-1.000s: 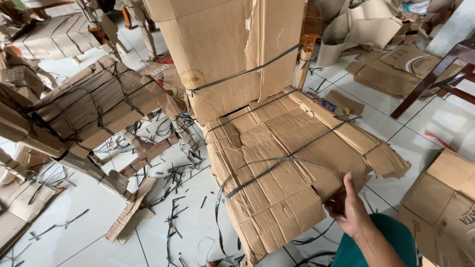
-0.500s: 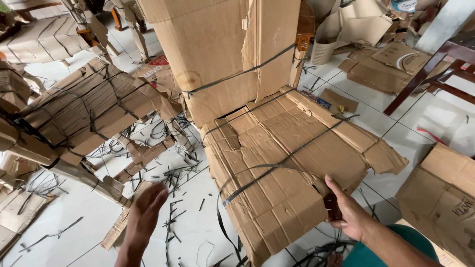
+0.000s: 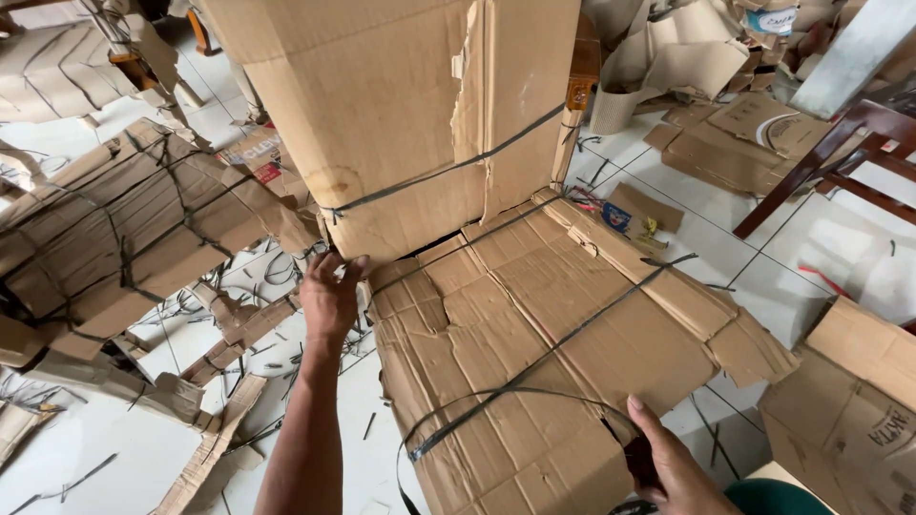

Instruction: Tying and cutting plastic straps to secure cardboard pieces onto a wooden chair frame.

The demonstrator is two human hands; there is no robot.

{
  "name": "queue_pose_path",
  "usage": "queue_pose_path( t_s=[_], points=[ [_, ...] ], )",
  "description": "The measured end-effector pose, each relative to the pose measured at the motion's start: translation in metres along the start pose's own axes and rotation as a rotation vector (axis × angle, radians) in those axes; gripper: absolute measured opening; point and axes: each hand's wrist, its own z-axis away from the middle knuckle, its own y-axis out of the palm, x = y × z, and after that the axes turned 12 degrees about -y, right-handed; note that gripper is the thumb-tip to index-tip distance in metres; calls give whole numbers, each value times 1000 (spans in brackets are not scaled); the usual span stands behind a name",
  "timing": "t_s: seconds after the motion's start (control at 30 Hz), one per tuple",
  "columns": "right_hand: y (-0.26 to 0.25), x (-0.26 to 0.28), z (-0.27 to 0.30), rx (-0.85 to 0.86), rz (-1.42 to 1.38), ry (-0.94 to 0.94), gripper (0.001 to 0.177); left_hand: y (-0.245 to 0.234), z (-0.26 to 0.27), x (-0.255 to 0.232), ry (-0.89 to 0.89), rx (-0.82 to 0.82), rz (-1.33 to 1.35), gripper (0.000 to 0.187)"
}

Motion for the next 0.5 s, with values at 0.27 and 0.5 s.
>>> queue_pose_path(
  t_s=[0.27,0.5],
  points=[
    [-53,-41,-92,239,66,-146,71,8,0,3,319,-130,140,48],
    [-52,-39,-94,23,-1,-4,60,7,-5,0,438,-229,65,37]
  ],
)
